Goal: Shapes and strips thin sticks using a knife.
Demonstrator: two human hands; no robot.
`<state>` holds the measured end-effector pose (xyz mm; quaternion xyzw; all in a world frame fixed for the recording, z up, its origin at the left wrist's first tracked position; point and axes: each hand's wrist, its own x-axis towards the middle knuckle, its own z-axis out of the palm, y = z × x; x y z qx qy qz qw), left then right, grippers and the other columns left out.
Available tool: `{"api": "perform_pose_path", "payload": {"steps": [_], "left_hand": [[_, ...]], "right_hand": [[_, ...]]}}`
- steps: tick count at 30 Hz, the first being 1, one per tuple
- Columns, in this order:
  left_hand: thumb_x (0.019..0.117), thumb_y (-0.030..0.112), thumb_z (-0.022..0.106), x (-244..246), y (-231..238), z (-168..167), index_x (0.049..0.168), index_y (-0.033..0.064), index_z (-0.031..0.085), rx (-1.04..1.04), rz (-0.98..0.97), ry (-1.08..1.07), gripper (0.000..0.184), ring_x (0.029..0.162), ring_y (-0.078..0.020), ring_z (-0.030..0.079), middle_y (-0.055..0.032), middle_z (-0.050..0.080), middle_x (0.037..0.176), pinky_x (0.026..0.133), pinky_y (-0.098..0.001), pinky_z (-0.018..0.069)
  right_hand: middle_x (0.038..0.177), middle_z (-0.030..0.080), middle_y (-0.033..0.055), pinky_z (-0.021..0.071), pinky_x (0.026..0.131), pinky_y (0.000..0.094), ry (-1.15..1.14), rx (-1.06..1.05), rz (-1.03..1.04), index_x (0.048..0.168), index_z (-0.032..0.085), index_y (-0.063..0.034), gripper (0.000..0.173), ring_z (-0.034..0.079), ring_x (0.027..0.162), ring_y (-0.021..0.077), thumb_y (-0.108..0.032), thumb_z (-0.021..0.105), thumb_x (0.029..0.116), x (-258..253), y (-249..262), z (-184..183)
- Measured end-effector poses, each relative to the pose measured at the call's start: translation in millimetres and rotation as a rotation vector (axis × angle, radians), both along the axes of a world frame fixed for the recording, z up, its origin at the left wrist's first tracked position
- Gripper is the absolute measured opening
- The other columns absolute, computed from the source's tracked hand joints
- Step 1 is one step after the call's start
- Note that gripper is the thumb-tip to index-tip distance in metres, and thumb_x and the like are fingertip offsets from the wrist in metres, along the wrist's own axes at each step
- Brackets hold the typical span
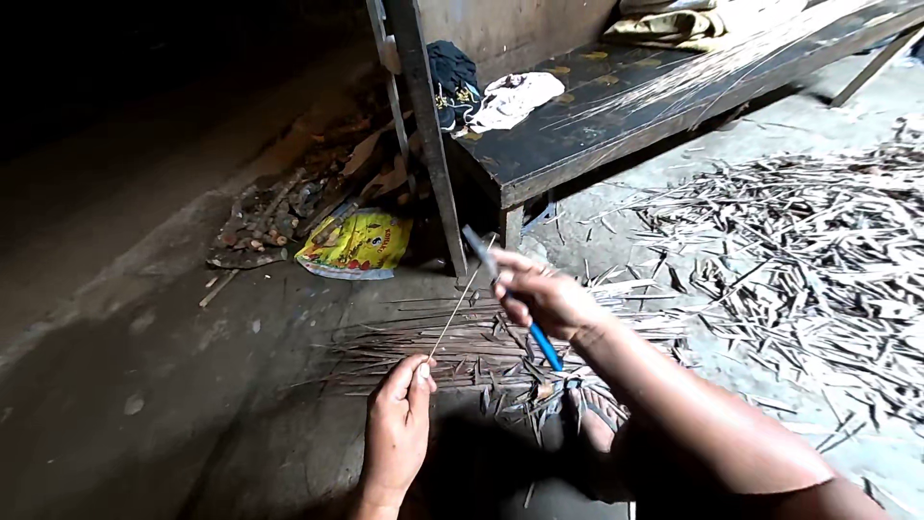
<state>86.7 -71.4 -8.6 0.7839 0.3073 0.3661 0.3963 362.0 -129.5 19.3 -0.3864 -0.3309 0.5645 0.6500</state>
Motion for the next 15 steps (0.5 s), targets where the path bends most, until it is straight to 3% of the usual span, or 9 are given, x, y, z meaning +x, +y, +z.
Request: {"api": "perform_pose_path", "payload": {"steps": [3, 5, 7, 9, 12, 15], "left_hand": [[0.1031, 0.011, 0.051, 1.2, -0.2, -0.4, 0.108, 0.002, 0.072, -0.009, 0.027, -0.007, 0.023, 0.057, -0.0021, 0.058, 0.0035, 0.069, 0.079, 0.049, -0.0168, 0.05], [0.1016, 0.01, 0.055, 2.8, 0.9, -0.3, 0.108, 0.0015, 0.073, -0.01, 0.062, -0.027, 0.021, 0.057, -0.0027, 0.061, 0.0023, 0.072, 0.082, 0.05, -0.0172, 0.0523], [0.1002, 0.009, 0.058, 5.0, 1.3, -0.6, 0.109, 0.0004, 0.073, -0.012, 0.084, -0.051, 0.019, 0.059, -0.0034, 0.063, 0.0011, 0.073, 0.083, 0.052, -0.0179, 0.0544], [0.0993, 0.007, 0.059, 7.7, 0.8, -0.4, 0.108, -0.0007, 0.073, 0.004, 0.09, -0.061, 0.018, 0.06, -0.003, 0.064, 0.0007, 0.073, 0.084, 0.053, -0.0179, 0.0555], [0.0986, 0.006, 0.059, 10.8, -0.5, -0.6, 0.107, -0.0015, 0.074, 0.026, 0.081, -0.074, 0.018, 0.061, -0.0032, 0.064, -0.0001, 0.073, 0.084, 0.054, -0.0182, 0.0561], [0.0985, 0.006, 0.059, 10.8, -1.2, -2.0, 0.107, -0.0021, 0.073, 0.041, 0.076, -0.083, 0.018, 0.062, -0.0034, 0.065, -0.0008, 0.074, 0.084, 0.055, -0.0188, 0.0569]], "right_hand": [[0.086, 0.063, 0.0029, 0.0466, 0.047, 0.0192, 0.121, -0.011, -0.264, 0.154, 0.044, -0.0242, 0.046, 0.051, 0.052, 0.0055, -0.017, 0.041, 0.1079, 26.2, 0.7, 5.9], [0.088, 0.064, 0.0052, 0.048, 0.046, 0.0209, 0.1, 0.007, -0.311, 0.156, 0.041, -0.027, 0.048, 0.052, 0.051, 0.0072, -0.018, 0.04, 0.1088, 24.5, -1.8, 6.7], [0.09, 0.067, 0.0077, 0.051, 0.049, 0.0238, 0.007, 0.028, -0.186, 0.158, 0.036, -0.0263, 0.051, 0.056, 0.053, 0.0093, -0.017, 0.041, 0.108, 9.1, -6.9, 3.0], [0.092, 0.069, 0.0104, 0.053, 0.052, 0.0256, -0.031, 0.003, 0.008, 0.158, 0.037, -0.018, 0.053, 0.06, 0.057, 0.0115, -0.013, 0.045, 0.1062, -16.0, -12.1, -2.8], [0.094, 0.07, 0.0111, 0.0531, 0.052, 0.0266, -0.061, -0.066, 0.232, 0.153, 0.044, -0.0101, 0.049, 0.061, 0.059, 0.0123, -0.011, 0.048, 0.105, -52.5, -17.3, -10.8], [0.093, 0.069, 0.0111, 0.0521, 0.051, 0.0252, -0.031, -0.077, 0.298, 0.15, 0.049, -0.0083, 0.045, 0.06, 0.057, 0.0113, -0.01, 0.05, 0.1053, -66.4, -18.4, -14.1]]}}
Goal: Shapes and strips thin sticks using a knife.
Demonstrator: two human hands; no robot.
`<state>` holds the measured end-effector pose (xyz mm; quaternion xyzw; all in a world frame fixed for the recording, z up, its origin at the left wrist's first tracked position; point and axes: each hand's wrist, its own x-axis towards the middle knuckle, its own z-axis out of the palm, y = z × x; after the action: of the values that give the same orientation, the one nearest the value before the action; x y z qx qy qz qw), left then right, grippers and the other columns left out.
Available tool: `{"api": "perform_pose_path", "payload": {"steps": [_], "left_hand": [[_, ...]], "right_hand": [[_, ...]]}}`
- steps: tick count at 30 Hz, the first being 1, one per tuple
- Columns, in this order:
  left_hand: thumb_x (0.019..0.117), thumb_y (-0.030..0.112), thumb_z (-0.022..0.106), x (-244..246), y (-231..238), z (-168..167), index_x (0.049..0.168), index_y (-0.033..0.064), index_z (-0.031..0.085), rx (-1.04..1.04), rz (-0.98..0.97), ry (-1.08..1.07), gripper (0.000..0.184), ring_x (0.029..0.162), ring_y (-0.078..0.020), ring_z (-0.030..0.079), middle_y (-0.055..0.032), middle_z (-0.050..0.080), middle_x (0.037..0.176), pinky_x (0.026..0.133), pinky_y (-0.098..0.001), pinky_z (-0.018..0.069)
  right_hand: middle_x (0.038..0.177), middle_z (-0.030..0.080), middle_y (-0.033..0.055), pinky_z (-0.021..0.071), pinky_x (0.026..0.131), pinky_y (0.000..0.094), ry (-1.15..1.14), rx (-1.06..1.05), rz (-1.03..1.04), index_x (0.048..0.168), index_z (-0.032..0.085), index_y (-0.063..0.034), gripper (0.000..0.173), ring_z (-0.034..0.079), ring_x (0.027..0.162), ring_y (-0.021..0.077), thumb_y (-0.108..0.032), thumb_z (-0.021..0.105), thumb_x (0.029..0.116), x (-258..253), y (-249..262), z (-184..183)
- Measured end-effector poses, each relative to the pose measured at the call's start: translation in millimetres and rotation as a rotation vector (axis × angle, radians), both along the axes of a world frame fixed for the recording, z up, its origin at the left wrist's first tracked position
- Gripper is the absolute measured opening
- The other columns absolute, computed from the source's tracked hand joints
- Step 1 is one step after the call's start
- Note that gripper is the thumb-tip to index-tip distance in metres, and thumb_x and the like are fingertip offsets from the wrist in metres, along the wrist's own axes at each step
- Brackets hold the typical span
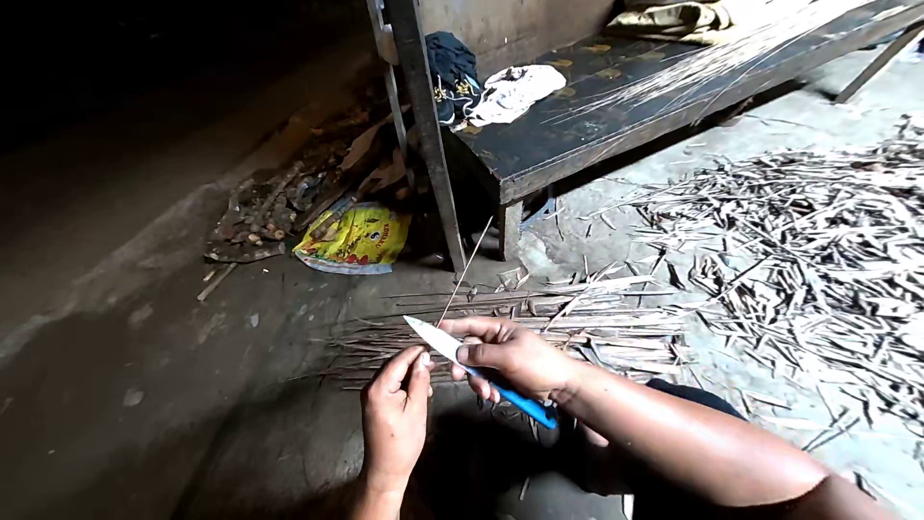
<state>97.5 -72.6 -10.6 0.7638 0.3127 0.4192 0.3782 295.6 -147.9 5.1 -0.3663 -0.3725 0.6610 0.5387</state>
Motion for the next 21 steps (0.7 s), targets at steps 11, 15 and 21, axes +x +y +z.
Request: {"api": "perform_pose_path", "payload": {"steps": [11, 15, 21], "left_hand": [[0.0988, 0.007, 0.06, -6.6, -0.1, 2.9, 0.107, -0.0011, 0.073, 0.0, 0.006, -0.004, 0.017, 0.061, -0.0046, 0.065, -0.0004, 0.074, 0.085, 0.054, -0.0195, 0.0569], [0.0993, 0.007, 0.06, -7.6, 0.1, 3.9, 0.107, -0.0008, 0.073, -0.013, 0.002, 0.004, 0.018, 0.061, -0.0042, 0.064, -0.0005, 0.073, 0.085, 0.054, -0.019, 0.0563], [0.0976, 0.008, 0.062, -4.9, -0.8, 1.5, 0.107, 0.0005, 0.075, -0.002, 0.036, 0.035, 0.017, 0.063, -0.0032, 0.066, 0.0002, 0.074, 0.085, 0.056, -0.0184, 0.0574]], "right_hand": [[0.095, 0.071, 0.0108, 0.0519, 0.051, 0.0249, -0.063, 0.033, -0.002, 0.148, 0.052, -0.0073, 0.042, 0.06, 0.057, 0.0109, -0.011, 0.049, 0.106, 0.1, 4.1, 1.0], [0.094, 0.07, 0.0103, 0.0518, 0.051, 0.0252, -0.055, 0.037, -0.059, 0.148, 0.052, -0.0066, 0.043, 0.059, 0.057, 0.011, -0.011, 0.049, 0.1055, 3.5, 5.5, 2.4], [0.093, 0.069, 0.0103, 0.0507, 0.051, 0.025, -0.024, 0.001, -0.107, 0.149, 0.05, -0.007, 0.044, 0.058, 0.057, 0.0107, -0.012, 0.048, 0.1058, 12.7, 5.2, 6.2]]}}
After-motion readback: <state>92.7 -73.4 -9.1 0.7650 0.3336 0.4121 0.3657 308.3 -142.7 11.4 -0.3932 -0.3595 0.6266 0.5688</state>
